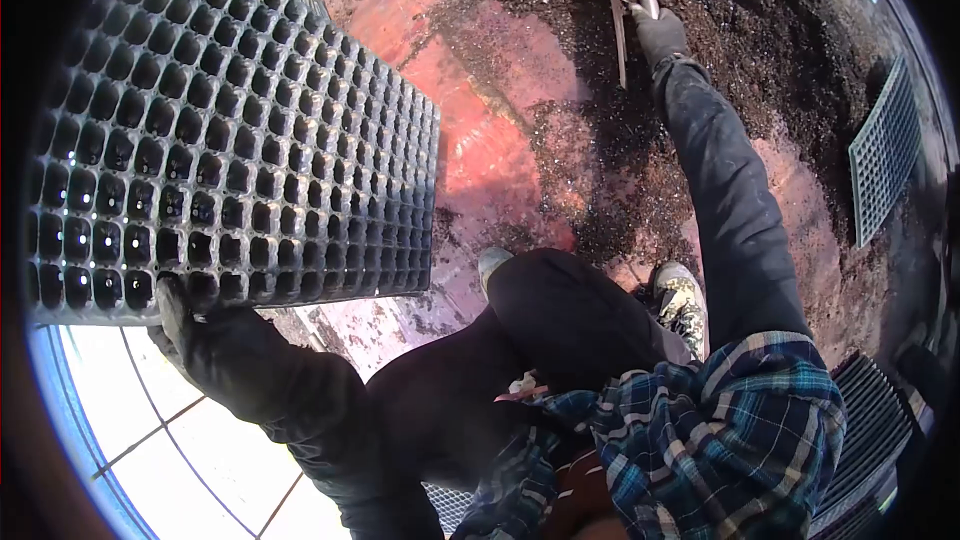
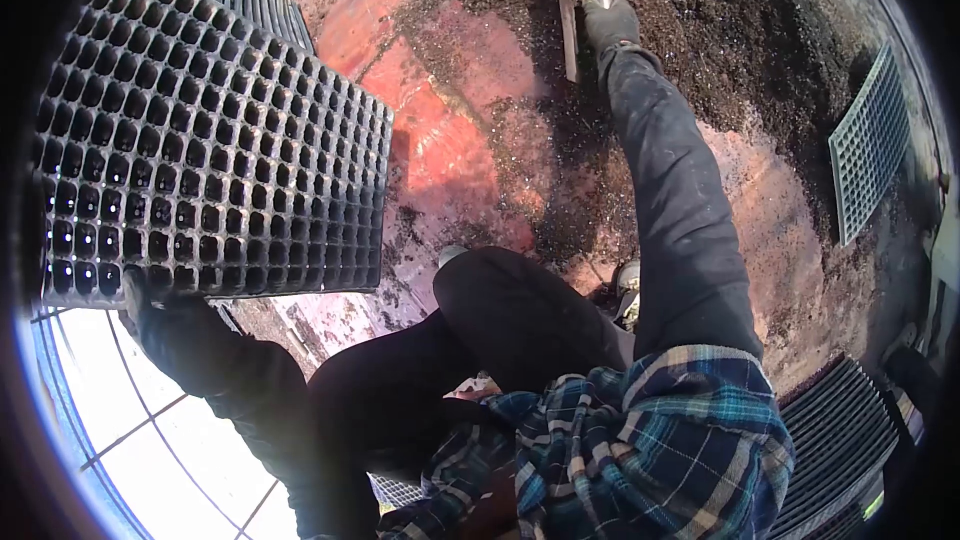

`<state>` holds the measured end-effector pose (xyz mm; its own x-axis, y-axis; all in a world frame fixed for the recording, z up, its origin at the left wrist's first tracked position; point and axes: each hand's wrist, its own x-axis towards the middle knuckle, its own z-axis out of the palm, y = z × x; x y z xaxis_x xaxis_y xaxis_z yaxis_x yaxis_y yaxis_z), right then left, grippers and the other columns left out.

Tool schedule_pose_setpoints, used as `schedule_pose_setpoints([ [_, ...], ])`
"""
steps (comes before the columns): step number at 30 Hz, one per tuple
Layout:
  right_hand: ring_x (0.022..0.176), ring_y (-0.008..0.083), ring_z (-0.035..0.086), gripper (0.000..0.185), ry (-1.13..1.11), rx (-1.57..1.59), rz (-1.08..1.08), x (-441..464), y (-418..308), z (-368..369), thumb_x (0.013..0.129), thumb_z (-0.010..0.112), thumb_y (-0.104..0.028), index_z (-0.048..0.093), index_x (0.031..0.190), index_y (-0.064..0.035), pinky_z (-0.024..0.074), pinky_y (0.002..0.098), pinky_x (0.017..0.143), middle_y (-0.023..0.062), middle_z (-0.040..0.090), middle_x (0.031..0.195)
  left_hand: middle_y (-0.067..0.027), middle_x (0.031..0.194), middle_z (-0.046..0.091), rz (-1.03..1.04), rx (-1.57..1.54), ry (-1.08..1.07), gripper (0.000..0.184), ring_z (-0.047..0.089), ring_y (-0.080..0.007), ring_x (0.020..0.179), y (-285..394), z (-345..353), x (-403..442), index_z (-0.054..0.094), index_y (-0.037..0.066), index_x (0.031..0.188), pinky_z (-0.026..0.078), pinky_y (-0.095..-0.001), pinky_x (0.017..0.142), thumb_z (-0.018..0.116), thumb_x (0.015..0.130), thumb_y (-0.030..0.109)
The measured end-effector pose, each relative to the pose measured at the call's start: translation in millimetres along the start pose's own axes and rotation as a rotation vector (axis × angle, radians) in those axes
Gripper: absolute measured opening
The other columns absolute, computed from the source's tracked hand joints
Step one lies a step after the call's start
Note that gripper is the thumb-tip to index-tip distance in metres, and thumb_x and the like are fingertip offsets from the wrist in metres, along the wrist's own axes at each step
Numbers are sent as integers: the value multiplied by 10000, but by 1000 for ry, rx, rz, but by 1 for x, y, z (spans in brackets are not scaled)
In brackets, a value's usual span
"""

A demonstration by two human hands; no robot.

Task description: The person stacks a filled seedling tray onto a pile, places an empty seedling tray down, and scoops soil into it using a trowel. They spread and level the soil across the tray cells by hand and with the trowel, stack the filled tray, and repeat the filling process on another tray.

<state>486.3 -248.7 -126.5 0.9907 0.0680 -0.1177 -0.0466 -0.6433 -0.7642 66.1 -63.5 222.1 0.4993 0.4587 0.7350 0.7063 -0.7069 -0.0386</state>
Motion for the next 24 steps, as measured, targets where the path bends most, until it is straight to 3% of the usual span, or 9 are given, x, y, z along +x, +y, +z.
schedule_pose_setpoints([
  [3, 507, 102, 517, 255, -115, 618, 262, -3, -13, -63, 856, 627, -279, 582, 902, -32, 451, 242, 417, 36, 574, 711, -171, 1042, 617, -31, -17, -28, 325, 629, -219, 810, 5, -4, 3, 590, -78, 1075, 506, -293, 715, 381, 826, -76],
  [4, 507, 102, 517, 255, -102, 607, 259, -9, -3, -68, 856, 627, -279, 582, 902, -32, 451, 242, 417, 36, 574, 711, -174, 1019, 620, 43, 71, -33, 314, 629, -239, 813, 7, -5, 5, 598, -78, 1059, 511, -311, 726, 386, 827, -75],
  [6, 487, 99, 498, 241, -542, 1080, 364, -26, 21, -71, 866, 618, -263, 555, 883, -32, 450, 245, 413, 17, 557, 688, -178, 993, 623, 79, 58, -26, 290, 629, -261, 812, 10, -5, 7, 605, -78, 1038, 516, -324, 723, 401, 832, -66],
  [8, 483, 87, 490, 257, -580, 544, 365, -103, -10, -79, 853, 624, -277, 545, 911, -39, 438, 231, 395, 9, 554, 683, -181, 966, 627, 123, 49, -1, 267, 629, -284, 811, 17, -5, 10, 613, -78, 1017, 522, -337, 721, 417, 836, -57],
  [10, 757, 196, 622, 449, -862, 194, 153, -160, 6, -45, 824, 630, -391, 590, 1051, -6, 518, 327, 713, 113, 643, 886, -183, 920, 633, 190, -71, 33, 215, 626, -307, 812, 23, -6, 13, 621, -74, 986, 527, -351, 706, 457, 854, -30],
  [11, 680, 154, 603, 445, -869, 83, -50, -194, 13, -28, 859, 607, -367, 563, 1102, 3, 506, 280, 637, 89, 637, 834, -191, 908, 630, 197, -41, 46, 182, 628, -309, 803, 28, -6, 15, 626, -75, 956, 530, -359, 698, 485, 868, -4],
  [16, 884, 180, 590, 419, -994, 166, 63, -259, 61, 48, 820, 652, -349, 591, 1066, -15, 457, 334, 808, 84, 640, 956, -227, 995, 612, 230, -14, 20, 185, 618, -333, 897, 24, -9, 20, 630, -67, 981, 521, -373, 768, 495, 875, 3],
  [22, 801, 215, 604, 459, -449, 73, 25, -148, 57, -5, 805, 654, -413, 620, 1004, 0, 458, 340, 725, 131, 652, 870, -229, 1124, 566, 128, -124, -46, 217, 581, -321, 999, 11, -6, 21, 643, -46, 1012, 485, -376, 852, 485, 868, -15],
  [24, 665, 218, 589, 501, -240, 27, 35, -106, 70, -32, 789, 670, -437, 612, 905, 46, 468, 361, 627, 145, 632, 745, -111, 1028, 666, 136, -55, -28, 250, 634, -243, 955, 13, -6, 19, 665, -7, 975, 441, -387, 938, 461, 833, 13],
])
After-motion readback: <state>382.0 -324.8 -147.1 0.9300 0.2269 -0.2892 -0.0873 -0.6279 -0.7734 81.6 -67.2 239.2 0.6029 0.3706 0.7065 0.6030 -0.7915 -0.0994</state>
